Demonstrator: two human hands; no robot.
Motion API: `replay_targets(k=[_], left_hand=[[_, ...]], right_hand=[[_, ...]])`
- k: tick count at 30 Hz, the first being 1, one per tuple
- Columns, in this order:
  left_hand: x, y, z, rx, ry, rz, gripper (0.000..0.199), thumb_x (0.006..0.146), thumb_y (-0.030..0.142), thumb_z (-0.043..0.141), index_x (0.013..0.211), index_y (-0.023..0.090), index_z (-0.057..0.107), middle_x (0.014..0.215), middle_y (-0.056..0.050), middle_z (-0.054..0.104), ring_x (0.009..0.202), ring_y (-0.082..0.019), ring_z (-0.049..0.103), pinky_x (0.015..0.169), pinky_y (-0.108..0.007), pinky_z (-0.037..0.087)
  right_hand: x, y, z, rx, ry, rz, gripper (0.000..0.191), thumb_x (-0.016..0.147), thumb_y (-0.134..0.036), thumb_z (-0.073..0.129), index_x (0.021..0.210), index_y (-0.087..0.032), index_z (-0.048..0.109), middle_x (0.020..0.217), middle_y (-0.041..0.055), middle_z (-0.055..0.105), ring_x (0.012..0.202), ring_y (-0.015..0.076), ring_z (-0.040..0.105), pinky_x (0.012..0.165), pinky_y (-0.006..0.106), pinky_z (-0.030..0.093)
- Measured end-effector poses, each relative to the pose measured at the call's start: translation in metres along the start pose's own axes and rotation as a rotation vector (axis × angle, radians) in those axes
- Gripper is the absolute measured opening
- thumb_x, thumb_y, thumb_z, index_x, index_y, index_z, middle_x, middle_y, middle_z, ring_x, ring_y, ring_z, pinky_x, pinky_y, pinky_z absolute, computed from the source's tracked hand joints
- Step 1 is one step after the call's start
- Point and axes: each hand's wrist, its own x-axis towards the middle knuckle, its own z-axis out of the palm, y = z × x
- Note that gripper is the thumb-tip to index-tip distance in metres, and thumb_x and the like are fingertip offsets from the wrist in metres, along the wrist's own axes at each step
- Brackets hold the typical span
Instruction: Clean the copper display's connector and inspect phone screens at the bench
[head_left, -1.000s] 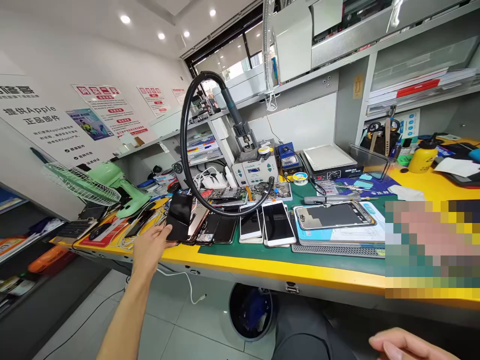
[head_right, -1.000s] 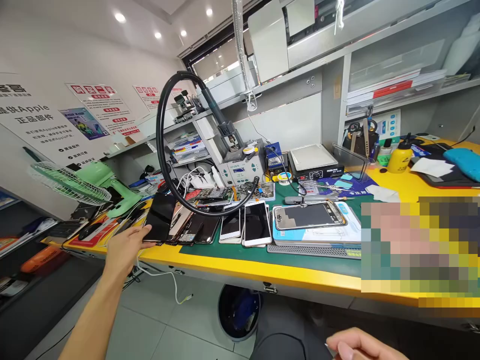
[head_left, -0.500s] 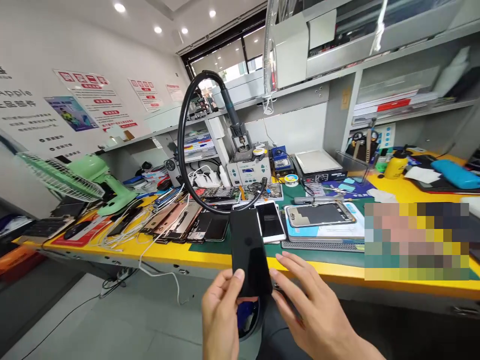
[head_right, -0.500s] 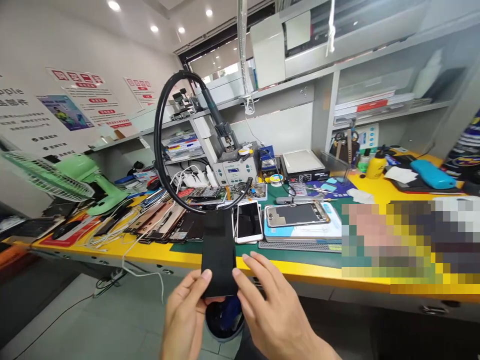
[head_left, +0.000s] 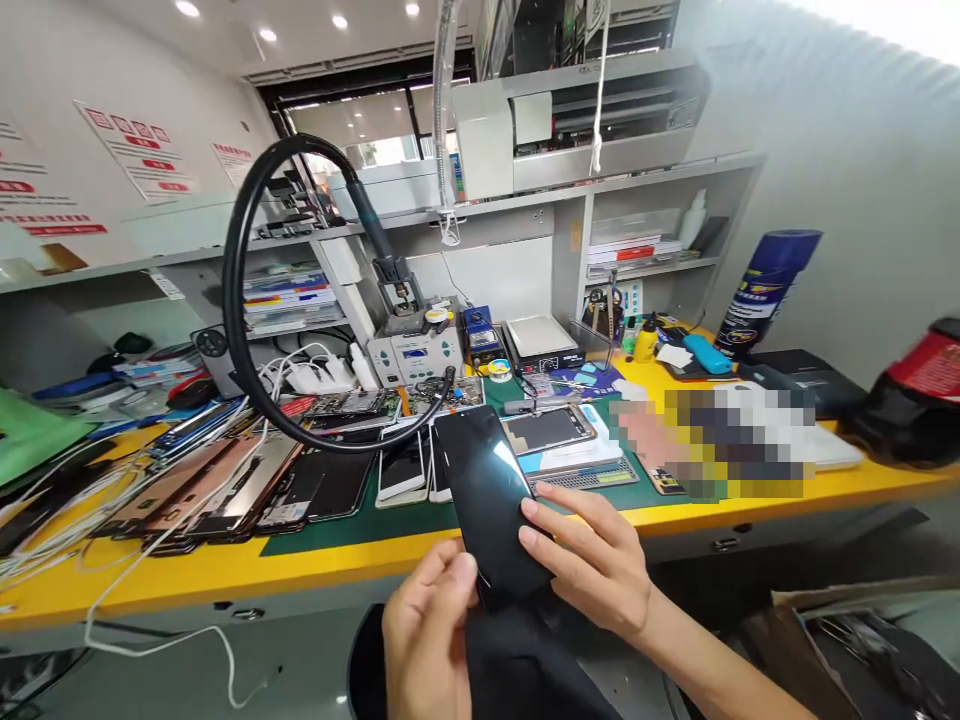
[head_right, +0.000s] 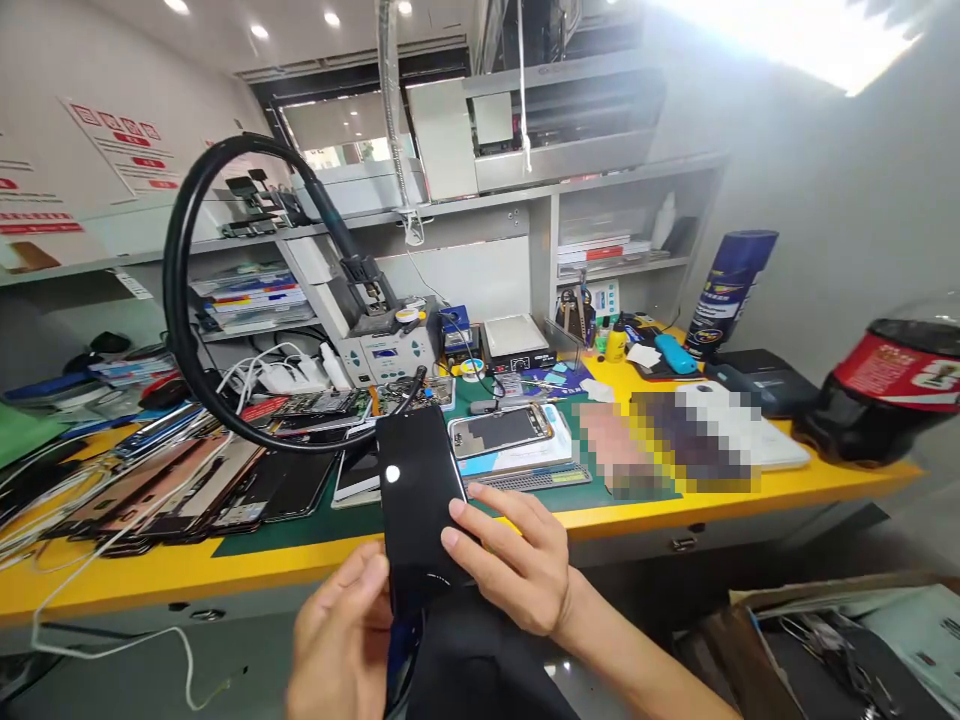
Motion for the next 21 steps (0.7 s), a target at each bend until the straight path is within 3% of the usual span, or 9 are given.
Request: replay_targets(k=[2,6,9,12,14,18,21], left_hand=[[0.013,0.011,-0.003,-0.052,-0.076,0.068,0.035,0.076,0.044,0.068,0.094,0.015,0.072,0.084,-0.008,0.072,0.078,-0.023,0.067,0.066,-0.03,0.055],[0.06,0.03,-0.01,0.164,-0.063,0.435,0.035,0.078,0.028,0.072,0.111,0.018,0.067,0.112,-0.01,0.07,0.099,-0.024,0.067,0.073,-0.028,0.056],[0.093,0.041,-0.01,0.314,-0.26,0.584,0.052,0.076,0.027,0.075,0.125,0.02,0.059,0.132,-0.013,0.06,0.114,-0.026,0.061,0.084,-0.031,0.055],[0.108,0.05,-0.008,0.347,-0.411,0.648,0.058,0.075,0.024,0.077,0.129,0.022,0.057,0.139,-0.013,0.056,0.124,-0.028,0.056,0.1,-0.038,0.048],[0.11,0.055,-0.009,0.364,-0.46,0.641,0.05,0.077,0.023,0.075,0.125,0.023,0.061,0.133,-0.011,0.061,0.122,-0.027,0.058,0.104,-0.041,0.045],[0.108,0.066,-0.022,0.495,-0.497,0.654,0.026,0.076,0.022,0.073,0.103,0.023,0.074,0.115,-0.01,0.072,0.114,-0.028,0.063,0.104,-0.043,0.046],[0.107,0.07,-0.039,0.608,-0.532,0.677,0.017,0.073,0.026,0.073,0.09,0.027,0.077,0.119,-0.007,0.07,0.115,-0.032,0.062,0.102,-0.049,0.048]], right_hand=[[0.002,0.006,-0.007,0.021,0.004,-0.004,0.031,0.085,0.0,0.048,0.104,-0.01,0.07,0.102,0.0141,0.075,0.117,0.0288,0.061,0.084,0.04,0.059],[0.004,0.015,-0.015,0.064,0.014,-0.025,0.03,0.084,-0.001,0.056,0.11,-0.011,0.067,0.104,0.0141,0.074,0.116,0.0287,0.062,0.086,0.041,0.06],[0.007,0.019,-0.017,0.119,0.006,-0.012,0.037,0.084,-0.002,0.058,0.119,-0.014,0.064,0.108,0.0114,0.074,0.117,0.0271,0.062,0.088,0.041,0.061],[0.013,0.022,-0.017,0.242,0.029,0.039,0.046,0.082,0.0,0.06,0.125,-0.018,0.062,0.11,0.0095,0.073,0.111,0.025,0.066,0.088,0.04,0.061],[0.016,0.024,-0.016,0.393,0.056,0.113,0.047,0.08,0.002,0.063,0.121,-0.02,0.066,0.11,0.0082,0.073,0.104,0.0236,0.069,0.089,0.038,0.061],[0.015,0.022,-0.016,0.584,0.065,0.283,0.029,0.084,-0.006,0.059,0.103,-0.023,0.074,0.104,0.0062,0.075,0.094,0.02,0.073,0.08,0.03,0.062],[0.009,0.015,-0.015,0.666,0.058,0.462,0.015,0.087,-0.017,0.062,0.095,-0.02,0.074,0.096,0.0072,0.076,0.088,0.0208,0.074,0.075,0.029,0.063]])
